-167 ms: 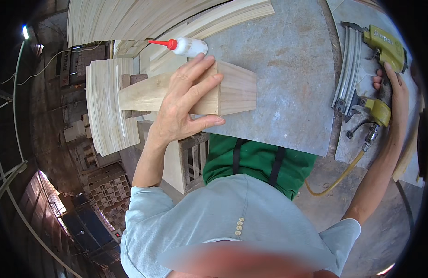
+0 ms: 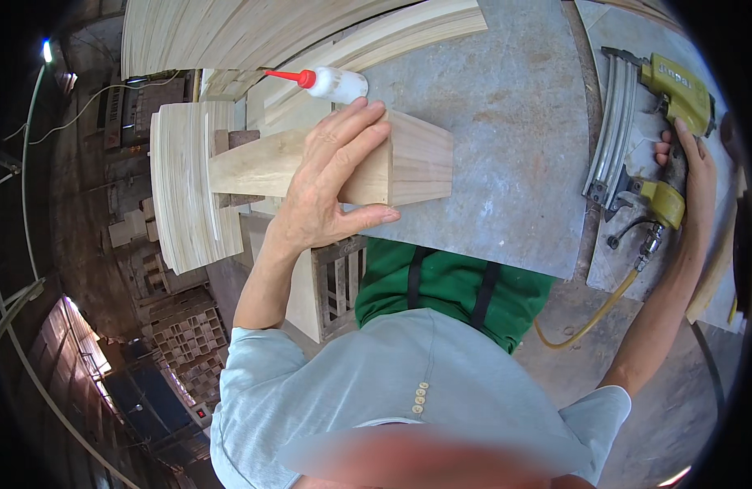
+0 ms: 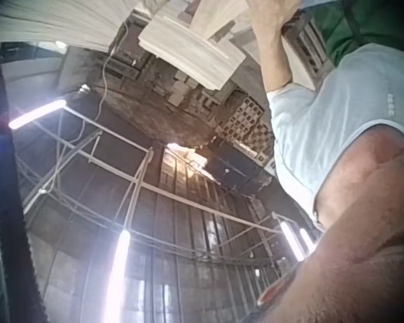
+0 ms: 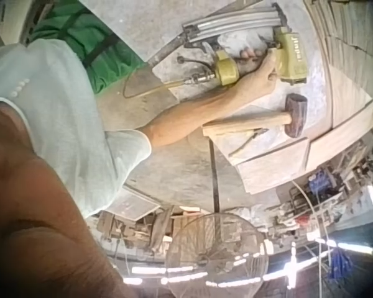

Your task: Applying wood glue and using a pneumatic nail gun to assemble wooden blocks and planks into components.

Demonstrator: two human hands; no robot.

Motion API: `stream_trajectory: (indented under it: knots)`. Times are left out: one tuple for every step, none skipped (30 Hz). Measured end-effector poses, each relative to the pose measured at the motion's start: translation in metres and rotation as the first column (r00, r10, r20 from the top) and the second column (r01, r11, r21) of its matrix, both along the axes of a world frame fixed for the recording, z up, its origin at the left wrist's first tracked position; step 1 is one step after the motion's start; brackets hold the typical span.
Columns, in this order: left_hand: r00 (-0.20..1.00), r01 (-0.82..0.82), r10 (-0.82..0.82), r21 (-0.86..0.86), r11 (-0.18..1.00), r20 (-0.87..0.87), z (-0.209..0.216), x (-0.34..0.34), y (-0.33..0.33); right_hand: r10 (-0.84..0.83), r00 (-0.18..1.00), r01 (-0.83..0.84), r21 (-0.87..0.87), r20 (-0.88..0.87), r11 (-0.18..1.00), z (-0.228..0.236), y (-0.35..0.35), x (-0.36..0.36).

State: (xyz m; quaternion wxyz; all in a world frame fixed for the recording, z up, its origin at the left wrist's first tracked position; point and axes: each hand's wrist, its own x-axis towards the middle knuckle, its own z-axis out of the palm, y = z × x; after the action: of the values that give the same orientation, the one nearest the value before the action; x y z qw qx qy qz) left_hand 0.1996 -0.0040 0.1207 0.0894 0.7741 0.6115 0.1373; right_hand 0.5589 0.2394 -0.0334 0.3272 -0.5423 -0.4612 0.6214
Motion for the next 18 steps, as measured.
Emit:
stream_trajectory:
  knots:
    - [1.0, -0.01, 0.009, 0.001, 1.0, 0.015, 0.0, 0.0, 0.0, -0.004, 1.0, 0.004, -0.002, -0.017, 1.0, 0.001, 0.0, -0.001]
    - [0.999, -0.021, 0.021, 0.002, 1.0, 0.03, 0.0, 0.0, -0.002, -0.005, 0.999, 0.005, -0.003, -0.035, 1.0, 0.001, 0.0, -0.002]
    - [0.999, -0.028, 0.027, 0.013, 1.0, 0.03, 0.001, -0.001, -0.003, 0.002, 0.999, -0.002, 0.008, -0.035, 1.0, -0.002, -0.001, -0.002]
    - [0.999, -0.023, 0.022, 0.005, 1.0, 0.043, -0.001, -0.002, -0.003, 0.006, 1.0, -0.006, 0.006, -0.027, 1.0, -0.004, 0.0, 0.001]
    - [0.998, -0.028, 0.027, 0.011, 1.0, 0.048, 0.001, -0.003, -0.006, 0.021, 0.999, -0.021, 0.017, -0.026, 1.0, -0.003, 0.002, 0.001]
    - [0.998, -0.042, 0.04, 0.046, 0.998, 0.051, 0.002, -0.005, -0.01, 0.036, 0.999, -0.035, 0.052, -0.023, 0.998, -0.001, 0.002, 0.0]
    - [0.999, -0.032, 0.028, 0.071, 0.997, 0.046, 0.002, -0.005, -0.013, 0.042, 0.999, -0.041, 0.052, -0.017, 0.998, 0.0, 0.002, 0.003]
    - [0.999, -0.021, 0.017, 0.098, 0.995, 0.038, 0.002, -0.006, -0.015, 0.048, 0.999, -0.047, 0.053, -0.012, 0.997, 0.003, 0.0, 0.0]
    - [0.998, -0.063, 0.058, 0.137, 0.989, 0.037, 0.004, -0.004, -0.021, -0.006, 1.0, 0.007, 0.061, -0.017, 0.998, 0.009, -0.004, -0.004]
    - [0.997, -0.076, 0.069, 0.17, 0.983, 0.042, 0.002, -0.005, -0.03, -0.063, 0.998, 0.065, 0.063, -0.024, 0.996, 0.013, -0.01, -0.009]
    - [0.975, -0.196, 0.166, 0.223, 0.955, 0.147, -0.004, -0.009, -0.044, -0.056, 0.998, 0.056, 0.068, 0.001, 0.996, 0.011, -0.009, -0.002]
    - [0.934, -0.314, 0.247, 0.261, 0.913, 0.259, -0.011, -0.012, -0.057, -0.057, 0.998, 0.055, 0.103, 0.014, 0.993, 0.013, -0.004, 0.001]
    - [0.888, -0.421, 0.317, 0.309, 0.853, 0.334, -0.017, -0.018, -0.079, -0.024, 1.0, 0.024, 0.078, -0.002, 0.997, 0.003, 0.0, -0.009]
    - [0.827, -0.512, 0.347, 0.34, 0.789, 0.443, -0.027, -0.022, -0.094, -0.016, 1.0, 0.015, 0.066, 0.015, 0.998, 0.007, -0.002, -0.009]
    - [0.819, -0.517, 0.33, 0.354, 0.78, 0.47, -0.036, -0.021, -0.108, -0.022, 1.0, 0.021, 0.089, 0.008, 0.996, 0.012, -0.001, -0.014]
    - [0.577, -0.667, 0.345, 0.184, 0.722, 0.74, -0.041, -0.018, -0.122, -0.026, 0.999, 0.029, 0.103, -0.025, 0.994, 0.017, -0.002, -0.022]
    - [0.258, -0.741, 0.321, -0.026, 0.672, 0.911, -0.046, -0.018, -0.134, 0.006, 1.0, -0.003, 0.102, -0.028, 0.995, 0.02, -0.001, -0.024]
    - [0.247, -0.749, 0.29, -0.007, 0.662, 0.925, -0.051, -0.022, -0.141, 0.041, 0.999, -0.038, 0.104, -0.033, 0.994, 0.021, 0.003, -0.024]
